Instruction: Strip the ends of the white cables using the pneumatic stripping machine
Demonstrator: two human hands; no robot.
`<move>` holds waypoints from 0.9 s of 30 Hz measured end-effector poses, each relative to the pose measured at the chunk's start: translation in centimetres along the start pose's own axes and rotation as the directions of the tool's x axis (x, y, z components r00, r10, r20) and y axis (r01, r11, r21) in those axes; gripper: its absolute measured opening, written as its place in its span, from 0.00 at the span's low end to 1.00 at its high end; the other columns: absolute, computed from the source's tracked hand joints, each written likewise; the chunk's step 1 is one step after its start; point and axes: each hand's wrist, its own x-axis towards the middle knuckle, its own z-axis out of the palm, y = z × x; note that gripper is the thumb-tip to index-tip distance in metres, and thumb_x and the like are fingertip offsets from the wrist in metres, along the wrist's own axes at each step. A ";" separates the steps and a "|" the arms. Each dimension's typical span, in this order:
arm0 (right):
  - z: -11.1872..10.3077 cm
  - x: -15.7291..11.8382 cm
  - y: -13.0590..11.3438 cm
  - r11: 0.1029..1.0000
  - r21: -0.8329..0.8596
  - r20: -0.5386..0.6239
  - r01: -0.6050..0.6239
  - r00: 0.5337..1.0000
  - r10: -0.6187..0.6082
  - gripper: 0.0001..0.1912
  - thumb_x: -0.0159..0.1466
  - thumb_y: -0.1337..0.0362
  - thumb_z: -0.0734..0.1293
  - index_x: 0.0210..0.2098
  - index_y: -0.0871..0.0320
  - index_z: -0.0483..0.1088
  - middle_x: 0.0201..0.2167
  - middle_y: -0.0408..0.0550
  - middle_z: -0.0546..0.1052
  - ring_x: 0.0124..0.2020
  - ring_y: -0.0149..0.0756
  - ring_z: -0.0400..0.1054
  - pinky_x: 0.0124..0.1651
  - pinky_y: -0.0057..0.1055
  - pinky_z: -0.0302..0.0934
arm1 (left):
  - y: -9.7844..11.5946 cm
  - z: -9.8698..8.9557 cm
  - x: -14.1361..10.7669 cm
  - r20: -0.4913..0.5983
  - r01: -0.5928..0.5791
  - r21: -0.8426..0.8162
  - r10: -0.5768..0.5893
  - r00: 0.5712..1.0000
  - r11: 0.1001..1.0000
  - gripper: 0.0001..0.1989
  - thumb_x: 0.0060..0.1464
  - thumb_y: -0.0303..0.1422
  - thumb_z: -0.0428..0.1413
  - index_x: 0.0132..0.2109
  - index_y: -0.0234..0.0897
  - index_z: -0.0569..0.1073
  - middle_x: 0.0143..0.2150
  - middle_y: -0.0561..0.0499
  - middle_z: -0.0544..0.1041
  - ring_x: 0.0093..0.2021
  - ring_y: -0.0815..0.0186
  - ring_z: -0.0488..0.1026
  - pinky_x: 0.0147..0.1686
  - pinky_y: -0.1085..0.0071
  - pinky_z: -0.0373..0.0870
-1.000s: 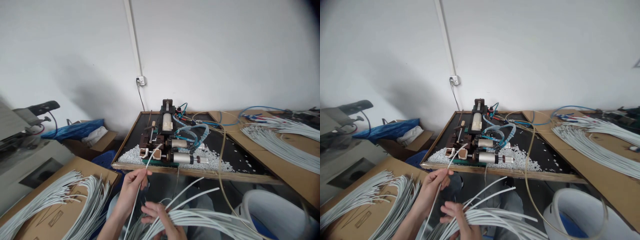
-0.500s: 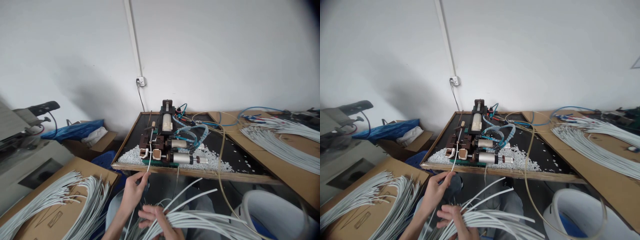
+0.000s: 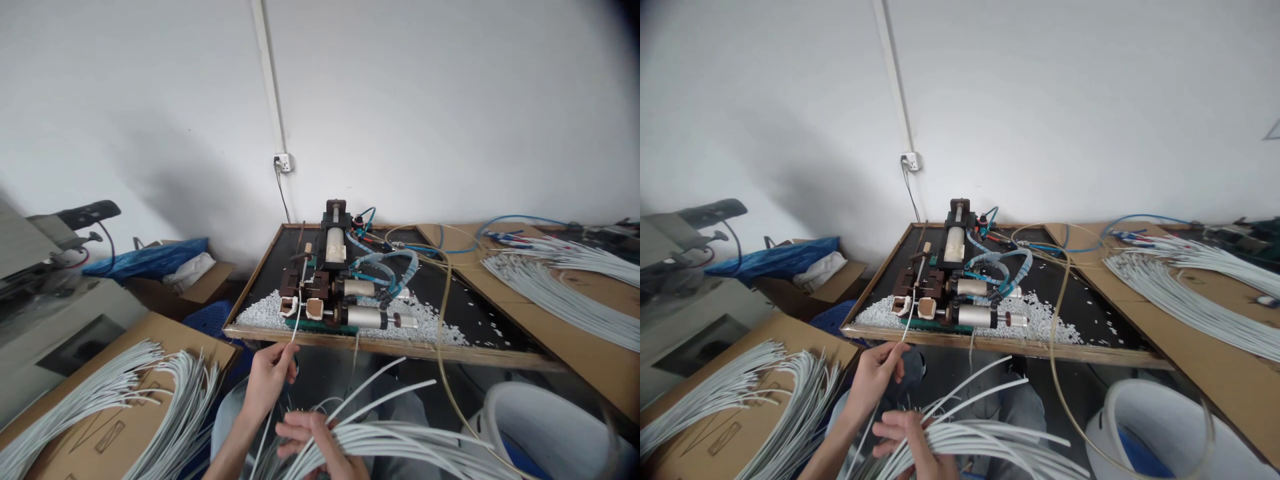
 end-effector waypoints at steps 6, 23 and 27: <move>0.1 -0.1 0.2 1.000 -0.023 -0.025 0.015 1.000 -0.016 0.34 0.54 0.35 0.66 0.41 0.60 0.78 0.40 0.56 0.83 0.37 0.41 0.80 0.23 0.21 0.62 | -0.1 0.0 0.1 -0.011 0.007 -0.003 -0.007 1.000 1.000 0.18 0.57 0.44 0.56 0.33 0.32 0.76 0.16 0.55 0.70 0.17 0.69 0.66 0.20 0.75 0.62; 0.0 -0.1 0.1 0.992 -0.115 0.037 0.042 0.999 -0.038 0.35 0.58 0.35 0.61 0.40 0.62 0.77 0.32 0.56 0.84 0.32 0.42 0.79 0.24 0.25 0.59 | 1.2 -0.1 -0.9 -0.036 -0.085 0.036 0.086 0.996 0.996 0.16 0.60 0.42 0.52 0.41 0.32 0.76 0.18 0.57 0.66 0.20 0.69 0.63 0.23 0.75 0.61; 0.2 -0.7 -0.3 0.978 -0.200 0.060 0.062 0.997 -0.051 0.34 0.61 0.36 0.58 0.39 0.60 0.77 0.27 0.53 0.84 0.25 0.36 0.76 0.26 0.26 0.59 | 3.0 -0.5 -2.0 0.066 -0.146 0.122 0.139 0.988 0.982 0.18 0.63 0.41 0.49 0.45 0.34 0.78 0.17 0.56 0.64 0.20 0.68 0.62 0.23 0.75 0.60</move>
